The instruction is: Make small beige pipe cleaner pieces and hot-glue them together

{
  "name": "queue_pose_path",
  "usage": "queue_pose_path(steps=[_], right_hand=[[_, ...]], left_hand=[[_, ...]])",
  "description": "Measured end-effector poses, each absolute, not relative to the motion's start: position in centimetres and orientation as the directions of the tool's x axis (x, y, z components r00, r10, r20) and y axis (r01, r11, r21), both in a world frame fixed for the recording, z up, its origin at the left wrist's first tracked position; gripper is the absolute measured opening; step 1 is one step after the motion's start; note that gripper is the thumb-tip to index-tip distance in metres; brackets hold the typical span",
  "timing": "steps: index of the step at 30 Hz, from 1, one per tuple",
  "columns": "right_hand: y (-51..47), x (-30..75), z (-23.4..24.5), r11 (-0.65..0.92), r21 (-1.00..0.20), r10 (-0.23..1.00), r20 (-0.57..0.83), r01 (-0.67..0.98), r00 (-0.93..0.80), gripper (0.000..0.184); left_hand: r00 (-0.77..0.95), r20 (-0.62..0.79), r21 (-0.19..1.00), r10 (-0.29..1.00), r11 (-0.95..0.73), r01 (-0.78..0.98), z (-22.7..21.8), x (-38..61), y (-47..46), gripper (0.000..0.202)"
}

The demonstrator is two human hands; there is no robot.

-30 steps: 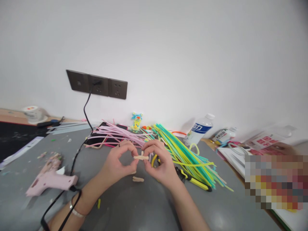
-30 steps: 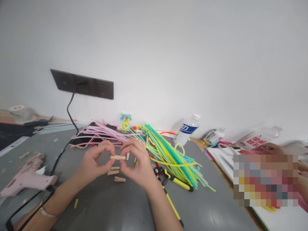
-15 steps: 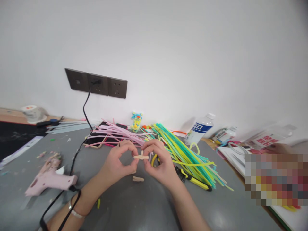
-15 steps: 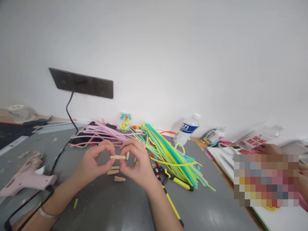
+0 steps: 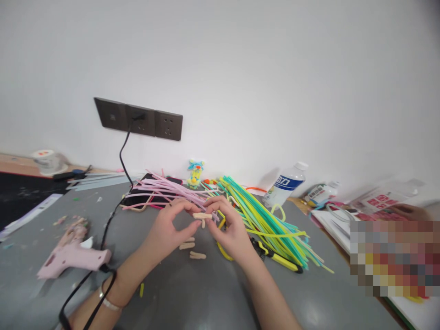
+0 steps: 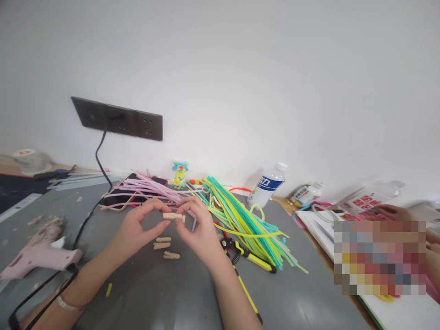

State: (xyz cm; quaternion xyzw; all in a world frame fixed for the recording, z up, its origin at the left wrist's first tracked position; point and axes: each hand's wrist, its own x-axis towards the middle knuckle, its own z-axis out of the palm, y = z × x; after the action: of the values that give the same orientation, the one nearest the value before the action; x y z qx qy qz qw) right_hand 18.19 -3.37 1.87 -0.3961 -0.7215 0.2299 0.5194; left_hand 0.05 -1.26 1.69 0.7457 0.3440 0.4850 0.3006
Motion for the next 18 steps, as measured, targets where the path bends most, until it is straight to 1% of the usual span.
queue_pose_path(steps=[4,11,13,16,18], right_hand=[[-3.5,18.2,2.0,0.586,-0.724,0.805,0.570,0.365,-0.161,0.012],[-3.4,18.5,1.9,0.605,-0.696,0.791,0.581,0.388,-0.190,0.014],[-3.3,18.7,1.8,0.602,-0.682,0.794,0.565,0.414,-0.224,0.025],[-3.2,19.1,1.2,0.569,-0.672,0.819,0.513,0.473,-0.258,0.050],[-3.0,19.4,0.7,0.540,-0.666,0.835,0.503,0.514,-0.224,0.057]], left_hand=[[0.293,0.536,0.771,0.792,-0.601,0.212,1.6,0.0,-1.3,0.006],[0.305,0.547,0.753,0.779,-0.618,0.227,1.9,0.1,-1.3,0.005],[0.303,0.562,0.732,0.769,-0.634,0.250,1.9,0.0,-1.1,0.005],[0.313,0.566,0.689,0.763,-0.646,0.329,1.5,-0.4,-0.7,0.003],[0.342,0.527,0.665,0.778,-0.628,0.405,1.1,-0.6,-0.4,0.002]])
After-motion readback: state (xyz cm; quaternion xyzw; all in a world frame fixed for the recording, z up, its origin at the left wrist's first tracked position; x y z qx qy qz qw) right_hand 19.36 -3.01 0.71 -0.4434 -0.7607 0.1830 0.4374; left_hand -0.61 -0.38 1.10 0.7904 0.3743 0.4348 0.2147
